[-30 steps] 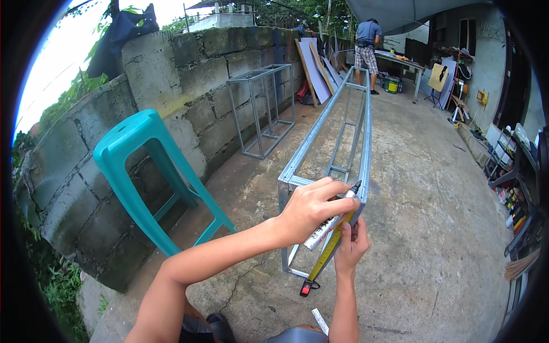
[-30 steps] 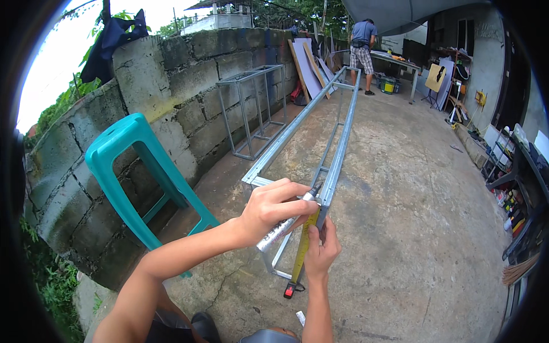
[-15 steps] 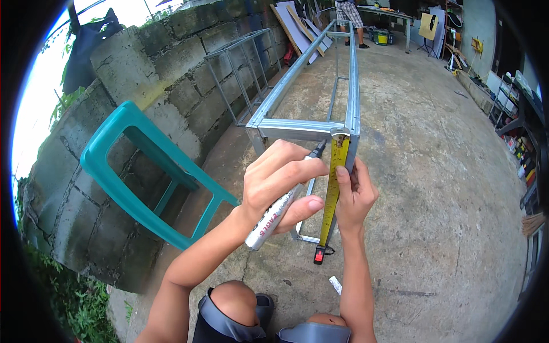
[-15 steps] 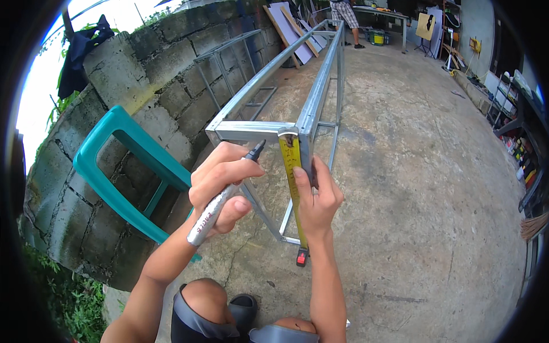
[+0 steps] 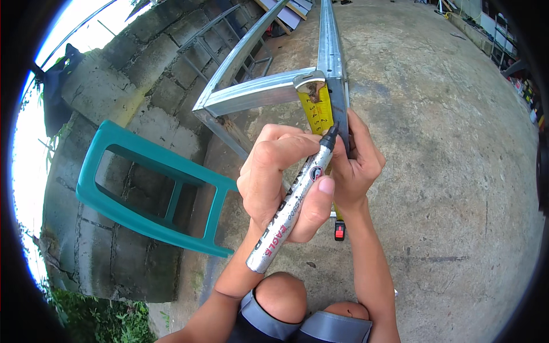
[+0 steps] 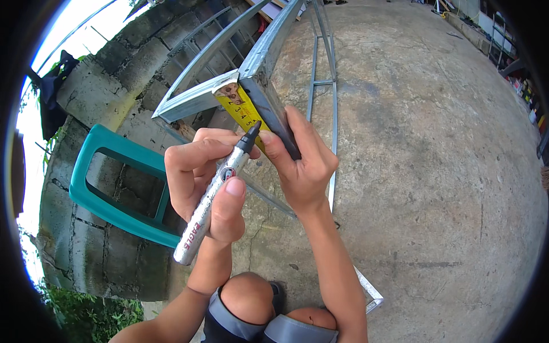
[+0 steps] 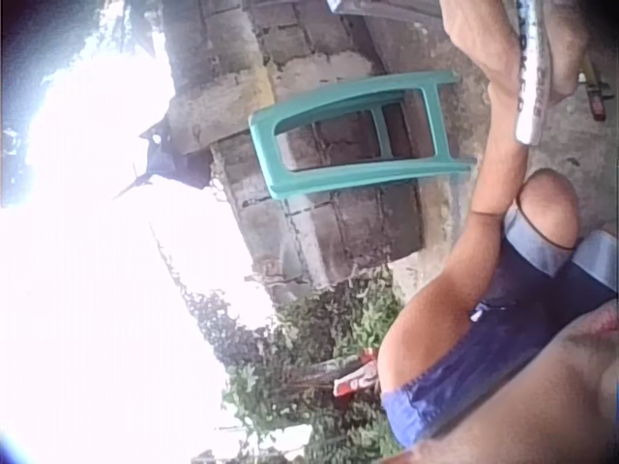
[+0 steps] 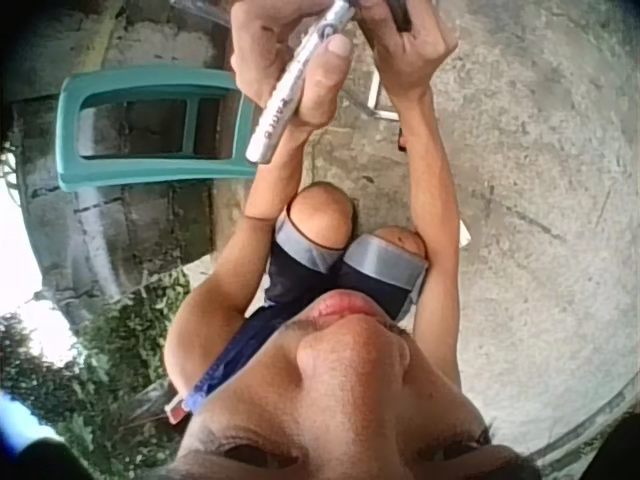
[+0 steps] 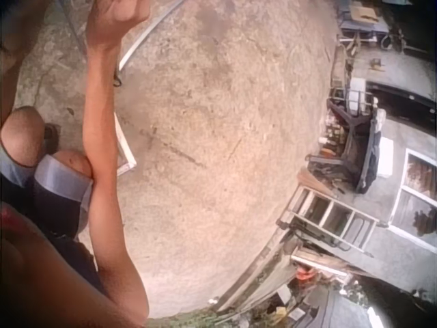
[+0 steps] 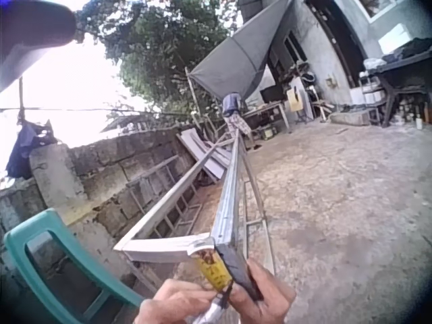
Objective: Using a tape measure and a marker to mark specific lengths on a metal frame structure.
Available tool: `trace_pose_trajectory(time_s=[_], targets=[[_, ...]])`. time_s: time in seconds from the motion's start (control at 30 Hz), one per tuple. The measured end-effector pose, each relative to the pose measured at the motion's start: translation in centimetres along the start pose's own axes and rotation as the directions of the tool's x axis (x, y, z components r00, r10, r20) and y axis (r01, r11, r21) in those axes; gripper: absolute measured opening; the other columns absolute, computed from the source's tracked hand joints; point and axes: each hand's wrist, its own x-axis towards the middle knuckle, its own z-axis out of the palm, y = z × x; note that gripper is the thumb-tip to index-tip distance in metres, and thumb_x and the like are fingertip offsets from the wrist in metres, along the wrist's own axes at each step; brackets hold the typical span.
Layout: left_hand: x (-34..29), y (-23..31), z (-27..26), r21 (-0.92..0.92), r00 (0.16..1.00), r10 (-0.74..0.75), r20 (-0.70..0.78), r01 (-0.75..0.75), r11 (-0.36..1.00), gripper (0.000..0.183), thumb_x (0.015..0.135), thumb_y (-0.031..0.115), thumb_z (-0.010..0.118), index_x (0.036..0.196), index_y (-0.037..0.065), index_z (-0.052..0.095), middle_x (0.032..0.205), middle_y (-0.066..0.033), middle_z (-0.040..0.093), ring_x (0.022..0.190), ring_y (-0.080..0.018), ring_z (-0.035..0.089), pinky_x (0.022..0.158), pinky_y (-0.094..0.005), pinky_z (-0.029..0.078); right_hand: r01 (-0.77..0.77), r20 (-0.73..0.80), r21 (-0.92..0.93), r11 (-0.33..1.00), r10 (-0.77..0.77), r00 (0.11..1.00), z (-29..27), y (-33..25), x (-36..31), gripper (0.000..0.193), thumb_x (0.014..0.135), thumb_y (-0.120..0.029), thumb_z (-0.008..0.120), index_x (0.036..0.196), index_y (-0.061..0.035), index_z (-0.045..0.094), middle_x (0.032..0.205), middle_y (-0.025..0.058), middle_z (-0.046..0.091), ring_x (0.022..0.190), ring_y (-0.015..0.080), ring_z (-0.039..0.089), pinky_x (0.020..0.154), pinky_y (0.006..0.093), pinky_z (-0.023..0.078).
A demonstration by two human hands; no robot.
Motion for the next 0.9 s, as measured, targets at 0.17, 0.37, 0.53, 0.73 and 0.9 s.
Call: trace_pose_trajectory(time_s=[0.17, 0.37, 0.53, 0.73, 0.9], targets=[[0.0, 0.2, -0.3, -0.044, 0.998, -0.058, 0.017, 0.059, 0.997, 0.038, 0.082, 0.021, 0.062, 0.106, -0.002, 0.043, 0.096, -0.0231, 0.062, 0.091, -0.0258, 0.059, 0.085, -0.0394, 0.048, -0.036, -0.021, 0.028, 0.999, 0.037, 0.999, -0.1, 0.2, -0.1, 0.042, 0.083, -0.021, 0.077, 0.109, 0.0095, 0.064, 0.088, 0.017, 0.069, 0.074, 0.0192, 0.068, 0.062, 0.0286, 0.053], [0.1, 0.7, -0.1, -0.01, 0.995, -0.063, 0.084, 0.064, 0.998, 0.041, 0.083, 0.019, 0.064, 0.11, -0.003, 0.043, 0.099, -0.0236, 0.061, 0.092, -0.0251, 0.062, 0.088, -0.0385, 0.048, -0.028, -0.087, 0.037, 0.999, 0.031, 0.996, 0.0, 0.5, -0.1, 0.046, 0.082, -0.021, 0.078, 0.111, 0.0114, 0.063, 0.087, 0.0164, 0.07, 0.071, 0.0153, 0.066, 0.061, 0.0263, 0.052], [0.2, 0.9, -0.2, 0.035, 0.994, -0.09, 0.057, 0.088, 0.995, 0.042, 0.083, 0.018, 0.062, 0.111, -0.005, 0.042, 0.099, -0.0225, 0.061, 0.094, -0.0263, 0.063, 0.09, -0.0369, 0.049, 0.019, -0.081, 0.029, 0.999, -0.017, 0.997, 0.1, 0.7, 0.2, 0.046, 0.08, -0.019, 0.079, 0.11, 0.0114, 0.064, 0.085, 0.0159, 0.07, 0.069, 0.015, 0.066, 0.059, 0.0255, 0.052], [0.2, 1.1, 0.3, 0.016, 0.988, -0.151, 0.01, 0.151, 0.988, 0.04, 0.083, 0.018, 0.062, 0.11, -0.005, 0.043, 0.099, -0.0202, 0.06, 0.094, -0.0253, 0.064, 0.089, -0.0357, 0.049, 0.018, -0.078, 0.019, 1.0, -0.017, 0.997, 0.0, 0.7, 0.2, 0.046, 0.079, -0.019, 0.08, 0.109, 0.0105, 0.064, 0.085, 0.0149, 0.07, 0.068, 0.0145, 0.066, 0.058, 0.0247, 0.052], [0.3, 1.5, 0.2, 0.031, 0.983, -0.183, 0.022, 0.182, 0.983, 0.039, 0.083, 0.018, 0.061, 0.11, -0.005, 0.044, 0.099, -0.0178, 0.059, 0.093, -0.024, 0.064, 0.088, -0.0343, 0.049, 0.065, -0.066, -0.002, 0.998, -0.065, 0.996, 0.1, 0.6, 0.4, 0.046, 0.078, -0.02, 0.08, 0.11, 0.0091, 0.064, 0.086, 0.0139, 0.071, 0.068, 0.0138, 0.066, 0.059, 0.0245, 0.052]])
